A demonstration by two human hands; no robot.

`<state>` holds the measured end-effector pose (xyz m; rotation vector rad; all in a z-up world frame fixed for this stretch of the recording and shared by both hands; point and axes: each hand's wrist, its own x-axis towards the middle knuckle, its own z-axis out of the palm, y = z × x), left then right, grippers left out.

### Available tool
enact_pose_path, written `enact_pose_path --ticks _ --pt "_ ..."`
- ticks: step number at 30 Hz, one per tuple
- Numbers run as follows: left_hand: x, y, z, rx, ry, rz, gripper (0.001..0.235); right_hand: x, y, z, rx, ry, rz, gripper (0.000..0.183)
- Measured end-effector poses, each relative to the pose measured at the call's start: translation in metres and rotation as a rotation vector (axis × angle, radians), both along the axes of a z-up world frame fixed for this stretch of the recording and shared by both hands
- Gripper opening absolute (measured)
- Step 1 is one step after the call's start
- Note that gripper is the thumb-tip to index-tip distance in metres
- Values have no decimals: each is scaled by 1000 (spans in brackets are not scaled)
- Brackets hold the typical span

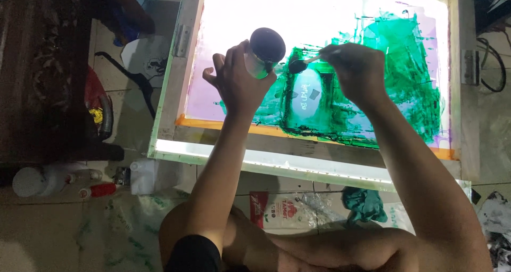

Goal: The person sits on the floor and uses a squeegee to spread green ink across a screen printing frame placed over a lightbox. They repeatedly lift the frame to inspect the lightbox underneath, then lower it and continue spreading the ink. The person also uses a spoon to transfer more ink from a container onto the screen.

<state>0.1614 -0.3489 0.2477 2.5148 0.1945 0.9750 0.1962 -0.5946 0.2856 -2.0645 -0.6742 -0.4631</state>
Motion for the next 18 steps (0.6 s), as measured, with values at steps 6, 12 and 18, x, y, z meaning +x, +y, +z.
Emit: enact_pose_path --ticks 6,12,18 --pt "-4 0 5 -29 -42 -25 66 -14 3 15 -99 -74 86 11" --pt "-3 0 1 -10 -38 -7 67 -16 -22 5 -182 -134 57 12" --pt "-3 -3 2 9 -37 -15 67 -27 -31 9 -216 -132 50 12"
